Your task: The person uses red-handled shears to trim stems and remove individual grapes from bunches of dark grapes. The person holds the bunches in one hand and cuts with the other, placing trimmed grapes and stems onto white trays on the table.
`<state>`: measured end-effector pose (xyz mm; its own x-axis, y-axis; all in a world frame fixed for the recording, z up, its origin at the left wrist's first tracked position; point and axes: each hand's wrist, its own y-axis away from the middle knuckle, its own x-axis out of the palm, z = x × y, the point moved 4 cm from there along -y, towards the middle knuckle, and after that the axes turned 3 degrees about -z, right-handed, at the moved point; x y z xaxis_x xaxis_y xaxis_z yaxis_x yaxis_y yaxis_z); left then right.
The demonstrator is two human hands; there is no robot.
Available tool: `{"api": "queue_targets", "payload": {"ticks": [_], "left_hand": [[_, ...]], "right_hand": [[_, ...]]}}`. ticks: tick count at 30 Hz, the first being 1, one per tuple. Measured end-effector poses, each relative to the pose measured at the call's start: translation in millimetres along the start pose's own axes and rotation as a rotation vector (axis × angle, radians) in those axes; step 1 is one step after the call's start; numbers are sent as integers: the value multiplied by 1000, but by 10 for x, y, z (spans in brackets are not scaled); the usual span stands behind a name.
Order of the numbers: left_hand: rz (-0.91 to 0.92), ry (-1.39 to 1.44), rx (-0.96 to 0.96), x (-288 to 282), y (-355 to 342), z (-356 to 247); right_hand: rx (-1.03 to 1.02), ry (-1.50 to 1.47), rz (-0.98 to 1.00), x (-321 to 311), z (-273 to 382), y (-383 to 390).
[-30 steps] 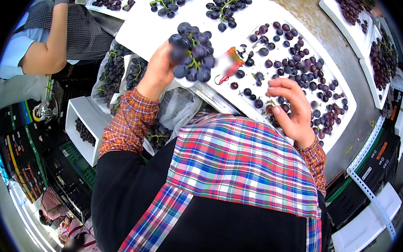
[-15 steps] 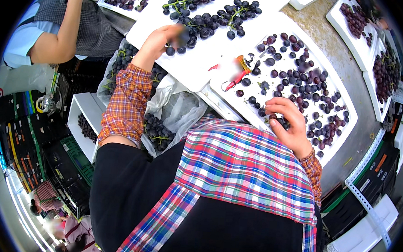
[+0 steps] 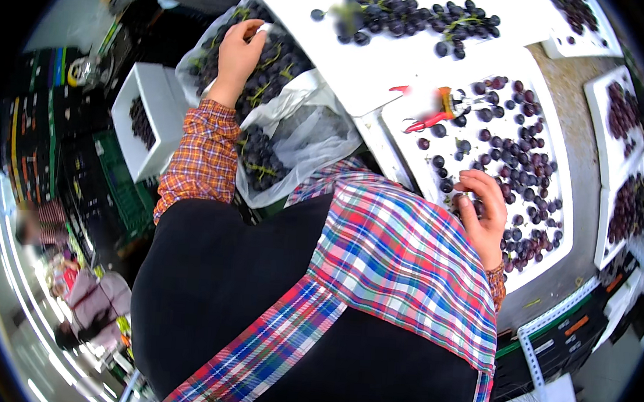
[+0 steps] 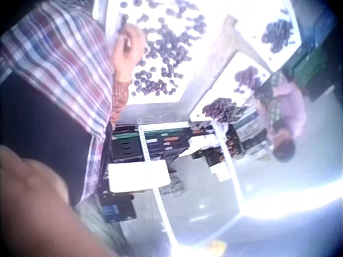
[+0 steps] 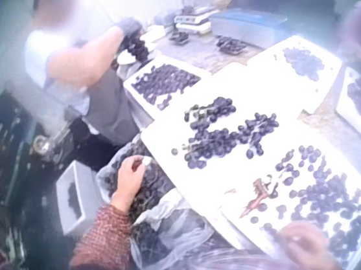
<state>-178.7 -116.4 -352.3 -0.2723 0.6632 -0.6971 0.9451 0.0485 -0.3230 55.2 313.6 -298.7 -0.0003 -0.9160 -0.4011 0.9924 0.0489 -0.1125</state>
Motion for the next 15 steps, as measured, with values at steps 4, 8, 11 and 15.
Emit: {"api": "queue_targets", "payload": {"ticks": [4,8,11,15], "left_hand": [[241,-213,-213,-325,737,683],[422,-421,-357,-594,1515,820],[445,-537,-482,-803,1868,928],[489,-531,-613,-882,2101,1015]], "right_hand": [[90,-61,20,73,-135,-1],[-3,23,139,138,-48,-181],[-37,42,172,146,-17,-279],[-72,56,167,151,7,-335]]}}
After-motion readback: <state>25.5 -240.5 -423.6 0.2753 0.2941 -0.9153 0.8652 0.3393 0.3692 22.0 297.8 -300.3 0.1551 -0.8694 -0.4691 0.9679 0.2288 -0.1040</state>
